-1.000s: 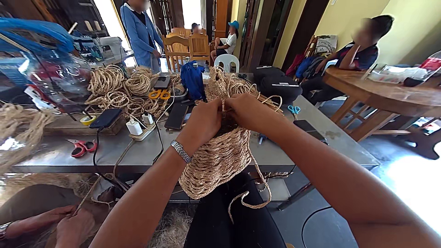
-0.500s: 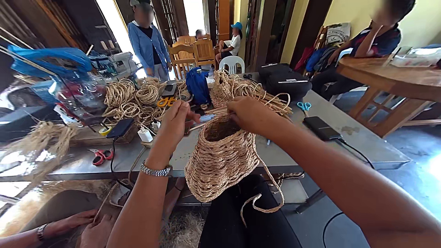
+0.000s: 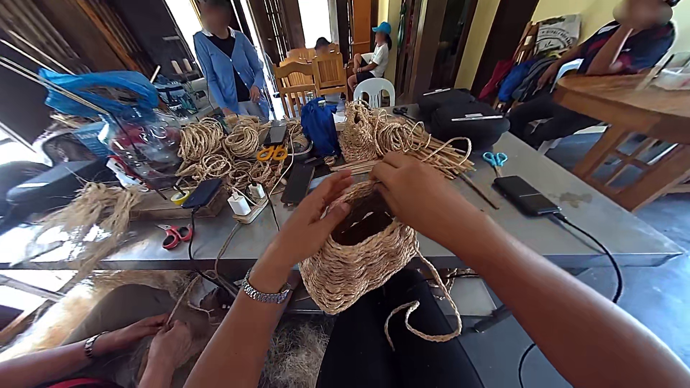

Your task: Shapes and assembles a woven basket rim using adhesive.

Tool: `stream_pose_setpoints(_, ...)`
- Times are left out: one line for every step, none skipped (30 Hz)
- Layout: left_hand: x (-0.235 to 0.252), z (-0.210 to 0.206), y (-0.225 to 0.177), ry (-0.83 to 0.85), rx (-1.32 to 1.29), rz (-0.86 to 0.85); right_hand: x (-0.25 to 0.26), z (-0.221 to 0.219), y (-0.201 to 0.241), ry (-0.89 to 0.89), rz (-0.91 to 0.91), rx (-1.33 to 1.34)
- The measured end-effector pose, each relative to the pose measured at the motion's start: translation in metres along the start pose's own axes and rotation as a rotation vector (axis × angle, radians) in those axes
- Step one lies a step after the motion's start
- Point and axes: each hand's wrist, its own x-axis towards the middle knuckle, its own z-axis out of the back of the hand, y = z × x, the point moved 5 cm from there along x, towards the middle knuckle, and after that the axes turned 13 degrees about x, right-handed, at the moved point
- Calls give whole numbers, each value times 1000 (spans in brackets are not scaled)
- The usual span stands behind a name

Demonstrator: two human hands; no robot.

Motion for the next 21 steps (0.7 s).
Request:
stream_pose_setpoints(-2,-7,2,17,-39,-5,-4,0,3,-17,31,2)
stream_pose_setpoints(-6,-12,4,25,-89,-3,-6,1,4,-26,57,2)
stream_pose_setpoints(-9,-15,4,32,-112,-1,-8,1,5,-35,85,5)
stream_pose_setpoints(-13,-17,3,32,-104,7,-10,1,6,-42,114,7)
stream_pose_setpoints(-17,-18,2,26,-82,15,-11,2,8,-45,141,11)
stream_pose_setpoints(-22,-19,2,14,-62,22,-13,2,9,-44,161,17)
stream_pose_setpoints(-27,-21,2,4,-43,31,-14,1,11,-44,183,24)
stream_pose_setpoints(-30,-22,1,-5,-29,43,-16,1,12,-46,203,28)
stream_pose_setpoints(-33,-22,1,-6,-22,59,-17,1,13,-46,219,29)
stream_pose_setpoints(-33,-21,-1,-2,-24,80,-17,1,14,-46,228,26)
stream_pose_setpoints(-31,-17,-4,1,-26,84,-18,1,14,-45,231,24)
stream_pose_setpoints(-26,-13,-9,-2,-12,61,-18,1,14,-45,230,22)
stream_pose_setpoints(-18,-7,-14,-8,30,9,-17,1,13,-47,229,24)
stream_pose_setpoints(-10,-3,-19,-13,98,-57,-16,0,12,-49,227,31)
stream_pose_setpoints(-2,1,-25,-13,160,-108,-14,0,11,-54,223,44)
stream_pose_setpoints(4,3,-33,-1,204,-108,-13,1,10,-58,213,57)
stream_pose_setpoints(7,4,-46,30,236,-28,-12,2,9,-65,198,72)
stream_pose_setpoints(12,3,-61,78,267,139,-12,3,10,-79,187,94)
stream_pose_setpoints(20,0,-71,146,259,300,-12,4,10,-97,177,122)
stream_pose_setpoints(30,-4,-57,164,266,144,-13,6,11,-108,160,153)
stream_pose_setpoints(37,-8,-43,163,259,-18,-15,7,9,-118,142,191)
